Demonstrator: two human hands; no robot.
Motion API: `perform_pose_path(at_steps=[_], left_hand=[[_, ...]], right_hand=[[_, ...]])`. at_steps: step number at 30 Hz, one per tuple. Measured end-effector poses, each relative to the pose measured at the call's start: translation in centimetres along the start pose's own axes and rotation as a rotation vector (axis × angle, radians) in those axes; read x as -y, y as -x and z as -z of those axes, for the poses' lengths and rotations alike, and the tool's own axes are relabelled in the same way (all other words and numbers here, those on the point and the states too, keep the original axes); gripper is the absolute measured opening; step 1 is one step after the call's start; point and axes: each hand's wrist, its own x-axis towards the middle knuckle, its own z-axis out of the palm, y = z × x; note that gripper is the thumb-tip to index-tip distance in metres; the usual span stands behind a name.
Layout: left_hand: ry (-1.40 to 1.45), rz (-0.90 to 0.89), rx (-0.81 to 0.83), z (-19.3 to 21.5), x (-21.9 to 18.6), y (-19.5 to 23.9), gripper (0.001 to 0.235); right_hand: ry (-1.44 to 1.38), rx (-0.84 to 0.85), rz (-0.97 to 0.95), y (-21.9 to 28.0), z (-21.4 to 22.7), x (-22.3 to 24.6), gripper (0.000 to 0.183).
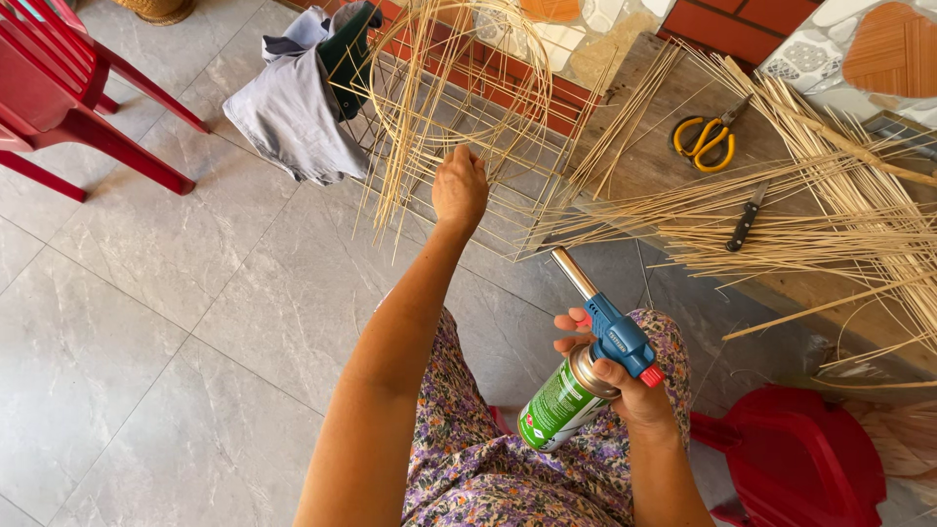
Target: The person uses a blowtorch to heat thin bamboo strips, then inserts them into a partially woven basket. They also cut and trim bamboo strips with scissors and place them into a container.
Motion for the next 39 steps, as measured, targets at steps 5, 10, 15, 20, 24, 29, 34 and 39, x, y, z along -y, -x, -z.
perform_pose_path(at_steps=[5, 10, 15, 20, 24, 29, 34, 39], left_hand=[[-0.006, -0.111, -0.109, 1.8, -0.7, 0.7, 0.014], [0.246, -0.110, -0.085, 7.1, -2.4, 1.4, 0.016], [0.526, -0.002, 0.138, 13.6, -3.5, 5.5, 0.015], [0.712, 0.021, 0.248, 17.4, -4.0, 10.9, 0.015], [0.726, 0.108, 0.336, 19.5, -5.1, 13.8, 0.016], [0.725, 0.025, 0.341, 21.4, -6.4, 15.5, 0.016], [0.659, 0.021, 0.376, 22.8, -7.0, 16.4, 0.016], [0.615, 0.011, 0.382, 23.3, -7.6, 17.1, 0.015]], right_hand=[[-0.002, -0.008, -0.009, -0.2, 0.2, -0.2, 0.076], [-0.019, -0.004, -0.008, 0.2, 0.0, 0.1, 0.077], [-0.008, -0.006, 0.062, 0.5, -0.2, 1.3, 0.079], [0.002, 0.079, 0.071, 1.2, -1.8, 2.7, 0.080], [0.124, 0.122, 0.082, 2.1, -4.1, 3.6, 0.080], [0.178, 0.138, 0.077, 2.6, -6.0, 4.2, 0.082], [0.162, 0.131, 0.104, 3.0, -5.8, 4.4, 0.080], [0.104, 0.123, 0.140, 3.1, -4.7, 5.1, 0.080]])
